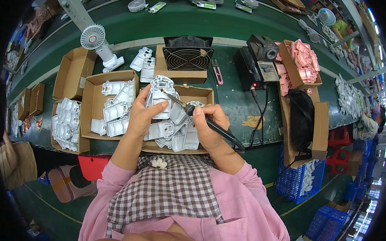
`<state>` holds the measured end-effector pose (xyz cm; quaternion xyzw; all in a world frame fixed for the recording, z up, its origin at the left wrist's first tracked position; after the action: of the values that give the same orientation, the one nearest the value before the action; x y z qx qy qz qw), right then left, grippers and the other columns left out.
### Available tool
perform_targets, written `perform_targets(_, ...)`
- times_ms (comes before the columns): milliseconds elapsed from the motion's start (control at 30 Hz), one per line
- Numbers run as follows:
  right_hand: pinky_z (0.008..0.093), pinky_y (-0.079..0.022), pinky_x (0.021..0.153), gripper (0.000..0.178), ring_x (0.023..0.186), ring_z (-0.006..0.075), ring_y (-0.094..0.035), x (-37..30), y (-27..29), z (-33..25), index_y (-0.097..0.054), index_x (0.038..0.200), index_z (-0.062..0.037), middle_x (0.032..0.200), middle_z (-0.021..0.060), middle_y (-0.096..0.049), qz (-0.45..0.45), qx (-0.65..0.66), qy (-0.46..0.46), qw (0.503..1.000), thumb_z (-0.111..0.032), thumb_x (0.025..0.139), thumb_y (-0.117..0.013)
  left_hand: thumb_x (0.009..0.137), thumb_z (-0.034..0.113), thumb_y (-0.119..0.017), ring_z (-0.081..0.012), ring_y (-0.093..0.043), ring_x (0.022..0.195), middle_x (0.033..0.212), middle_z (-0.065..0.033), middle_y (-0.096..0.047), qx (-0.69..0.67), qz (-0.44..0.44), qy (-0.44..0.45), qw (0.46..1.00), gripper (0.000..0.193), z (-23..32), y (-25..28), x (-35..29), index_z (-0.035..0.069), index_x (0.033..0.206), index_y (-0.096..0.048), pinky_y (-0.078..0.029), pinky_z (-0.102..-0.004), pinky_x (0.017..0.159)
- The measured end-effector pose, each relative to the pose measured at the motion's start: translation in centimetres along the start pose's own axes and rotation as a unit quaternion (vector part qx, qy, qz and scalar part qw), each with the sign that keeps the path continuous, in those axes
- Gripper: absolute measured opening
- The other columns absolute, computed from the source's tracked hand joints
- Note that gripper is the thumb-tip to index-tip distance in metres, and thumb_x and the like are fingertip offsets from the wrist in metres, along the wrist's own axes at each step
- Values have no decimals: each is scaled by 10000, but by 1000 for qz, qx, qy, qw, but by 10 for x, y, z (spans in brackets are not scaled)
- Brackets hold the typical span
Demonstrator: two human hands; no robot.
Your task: The person picks up a white plastic housing from a box and uses a soldering iron to apply solder to its internal components. After finishing, the person places the housing into a separate cardboard box and repeats the process.
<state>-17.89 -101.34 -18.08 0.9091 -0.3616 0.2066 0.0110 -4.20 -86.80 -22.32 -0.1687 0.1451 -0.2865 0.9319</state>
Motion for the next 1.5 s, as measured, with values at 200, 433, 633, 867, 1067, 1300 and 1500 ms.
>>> perform_targets(200,215,-427,473,143,522,63,-523,-1,1,1,-515,799,-5,651,53,-593,3,-5,-2,1000,-60,875,-623,715,1,-742,-166,-594,1014,1159,-116,-586,5,-1,-2,1000,689,2,-1,-1,-52,1320,-416,-481,-284,878)
perform_targets(433,208,-423,489,125,547,56,-522,-2,6,7,-526,796,-4,681,53,-596,21,26,-4,999,-42,865,-624,712,-2,-743,-166,-592,1021,1163,-110,-587,8,3,0,1000,690,0,-1,-1,-44,1321,-422,-478,-285,882)
perform_targets(633,207,-424,495,123,559,51,-517,-2,8,6,-530,800,-5,697,51,-598,26,17,10,999,-42,863,-630,712,-7,-740,-160,-595,1017,1155,-102,-600,20,-8,-6,1000,685,0,-2,-1,-38,1323,-432,-478,-282,882)
perform_targets(867,201,-414,475,139,539,48,-511,0,1,3,-519,806,-7,670,47,-590,3,26,-13,1000,-58,875,-629,717,-19,-732,-152,-598,1008,1153,-101,-603,51,2,-6,999,688,-7,3,1,-42,1331,-424,-482,-277,872)
perform_targets(1067,202,-411,469,141,530,52,-512,1,0,3,-518,807,-6,665,49,-591,-1,22,-11,1000,-62,878,-626,711,-16,-740,-149,-595,1006,1150,-98,-603,60,6,-8,998,688,-6,3,0,-34,1327,-434,-478,-273,872)
perform_targets(1300,204,-404,461,137,522,53,-511,1,0,4,-521,813,-4,661,46,-590,1,20,-7,1000,-62,878,-626,706,-8,-748,-147,-594,1002,1148,-95,-604,58,5,-6,998,690,-3,0,0,-29,1323,-440,-475,-269,872)
perform_targets(1500,222,-404,533,136,575,71,-488,-3,10,7,-510,806,-16,685,52,-571,38,42,25,998,-51,869,-626,700,-24,-737,-168,-589,1029,1171,-103,-587,17,-6,0,1000,714,-4,0,0,-21,1336,-414,-472,-291,895)
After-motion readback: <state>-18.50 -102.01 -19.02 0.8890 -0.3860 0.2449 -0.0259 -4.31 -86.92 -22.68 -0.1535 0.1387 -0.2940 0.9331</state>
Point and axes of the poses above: each hand's wrist, its own x-axis towards the middle knuckle, its own y-axis out of the back of the hand, z = x × y, the point moved 8 cm from there along x, towards the middle knuckle
